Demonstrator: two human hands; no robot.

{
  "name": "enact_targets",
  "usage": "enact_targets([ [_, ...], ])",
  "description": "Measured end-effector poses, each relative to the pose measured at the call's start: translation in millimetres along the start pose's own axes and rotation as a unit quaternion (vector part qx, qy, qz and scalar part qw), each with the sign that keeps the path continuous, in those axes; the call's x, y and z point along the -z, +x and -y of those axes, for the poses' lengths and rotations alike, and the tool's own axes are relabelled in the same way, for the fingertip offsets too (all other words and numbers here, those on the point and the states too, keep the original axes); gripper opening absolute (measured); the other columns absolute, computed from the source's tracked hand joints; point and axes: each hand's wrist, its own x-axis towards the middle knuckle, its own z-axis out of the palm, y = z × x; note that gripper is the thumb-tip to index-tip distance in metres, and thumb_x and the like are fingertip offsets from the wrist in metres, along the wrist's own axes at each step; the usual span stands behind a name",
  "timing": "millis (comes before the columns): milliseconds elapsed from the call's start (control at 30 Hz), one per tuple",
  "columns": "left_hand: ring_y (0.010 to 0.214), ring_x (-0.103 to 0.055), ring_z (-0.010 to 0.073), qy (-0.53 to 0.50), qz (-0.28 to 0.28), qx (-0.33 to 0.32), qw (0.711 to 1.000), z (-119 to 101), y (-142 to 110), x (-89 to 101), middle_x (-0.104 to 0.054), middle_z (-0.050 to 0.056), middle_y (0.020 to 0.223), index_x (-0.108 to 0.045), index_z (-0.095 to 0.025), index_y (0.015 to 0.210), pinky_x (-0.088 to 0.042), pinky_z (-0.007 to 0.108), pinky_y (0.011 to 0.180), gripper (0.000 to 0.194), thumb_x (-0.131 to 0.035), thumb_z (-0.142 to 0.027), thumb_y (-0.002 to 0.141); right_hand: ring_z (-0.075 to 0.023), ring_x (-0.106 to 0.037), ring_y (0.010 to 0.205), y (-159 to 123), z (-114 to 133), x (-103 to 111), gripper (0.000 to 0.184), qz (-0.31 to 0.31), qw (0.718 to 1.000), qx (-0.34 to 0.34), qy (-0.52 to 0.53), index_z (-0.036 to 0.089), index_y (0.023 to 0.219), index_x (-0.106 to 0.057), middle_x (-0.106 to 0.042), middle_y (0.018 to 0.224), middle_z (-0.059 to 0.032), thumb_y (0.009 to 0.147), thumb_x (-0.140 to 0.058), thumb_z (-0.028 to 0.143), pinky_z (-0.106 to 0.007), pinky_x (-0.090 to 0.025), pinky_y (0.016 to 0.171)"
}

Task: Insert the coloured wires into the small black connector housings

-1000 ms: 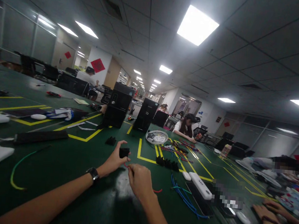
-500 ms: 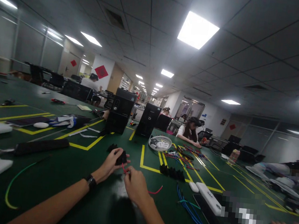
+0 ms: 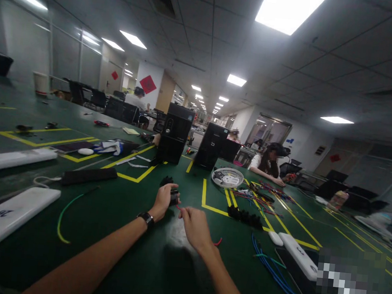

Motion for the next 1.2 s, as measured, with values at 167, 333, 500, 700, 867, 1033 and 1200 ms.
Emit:
enact_targets([
  [167, 0.04, -0.054, 0.0134, -0.063, -0.024, 0.051, 0.996, -10.0, 1.3, -5.4, -0.053, -0.001, 0.053, -0.048, -0.01, 0.105, -0.049, 0.028, 0.045, 0.028, -0.037, -0.023, 0.083, -0.0137, -0.06, 0.063, -7.3, 2.4, -12.1, 0.036, -0.015, 0.999, 0.015, -0.026, 0.019, 0.079, -0.063, -0.066, 0.068, -0.0015, 0.096, -0.034, 0.03, -0.022, -0.034, 0.059],
  [333, 0.04, -0.053, 0.0147, -0.098, -0.019, 0.08, 0.992, -16.6, -2.4, -9.6, -0.053, 0.0, 0.053, -0.044, -0.01, 0.11, -0.051, 0.034, 0.048, 0.031, -0.035, -0.02, 0.081, -0.0131, -0.06, 0.062, -16.9, 4.4, -23.8, 0.033, -0.015, 0.999, 0.021, -0.037, 0.02, 0.08, -0.059, -0.065, 0.069, -0.0007, 0.097, -0.033, 0.029, -0.021, -0.035, 0.06],
  [500, 0.039, -0.051, 0.0118, -0.093, -0.024, 0.044, 0.994, -8.2, -6.2, -11.1, -0.051, -0.003, 0.053, -0.047, -0.013, 0.108, -0.051, 0.032, 0.049, 0.028, -0.043, -0.022, 0.082, -0.0141, -0.061, 0.061, -20.3, 20.1, -33.5, 0.035, -0.008, 0.999, 0.008, -0.044, 0.019, 0.078, -0.059, -0.065, 0.068, -0.0029, 0.097, -0.032, 0.028, -0.022, -0.035, 0.059],
  [700, 0.041, -0.053, 0.0138, -0.143, 0.04, 0.041, 0.988, -14.5, -7.1, -10.4, -0.053, -0.002, 0.055, -0.041, -0.013, 0.115, -0.051, 0.033, 0.051, 0.037, -0.044, -0.023, 0.08, -0.0146, -0.061, 0.063, -22.1, 18.0, -32.9, 0.034, -0.009, 1.0, 0.013, -0.017, 0.019, 0.082, -0.06, -0.064, 0.068, -0.0018, 0.097, -0.031, 0.029, -0.022, -0.035, 0.06],
  [867, 0.042, -0.055, 0.0138, -0.109, 0.051, -0.048, 0.992, -12.9, -10.9, -5.9, -0.054, -0.003, 0.057, -0.038, -0.017, 0.119, -0.052, 0.034, 0.053, 0.039, -0.041, -0.026, 0.081, -0.0125, -0.056, 0.059, -18.7, 18.5, -16.4, 0.04, -0.065, 0.997, 0.011, 0.047, 0.019, 0.076, -0.061, -0.062, 0.066, 0.0, 0.097, -0.03, 0.034, -0.022, -0.036, 0.061],
  [1033, 0.043, -0.056, 0.0131, -0.178, 0.009, -0.082, 0.981, -23.8, -4.1, -9.4, -0.054, -0.004, 0.058, -0.039, -0.02, 0.116, -0.052, 0.035, 0.055, 0.038, -0.041, -0.022, 0.078, -0.0121, -0.056, 0.06, -23.8, 14.0, -22.1, 0.042, -0.054, 0.998, -0.005, 0.011, 0.017, 0.079, -0.059, -0.062, 0.067, -0.001, 0.099, -0.026, 0.033, -0.022, -0.035, 0.06],
  [1200, 0.046, -0.058, 0.0142, -0.209, -0.032, -0.093, 0.973, -53.0, 15.4, 8.6, -0.057, -0.003, 0.055, -0.045, -0.018, 0.108, -0.053, 0.038, 0.063, 0.03, -0.04, -0.019, 0.078, -0.0139, -0.062, 0.067, -32.6, 5.2, -29.9, 0.036, 0.059, 0.991, -0.02, -0.121, 0.018, 0.086, -0.061, -0.066, 0.073, -0.0032, 0.098, -0.029, 0.029, -0.022, -0.035, 0.063],
])
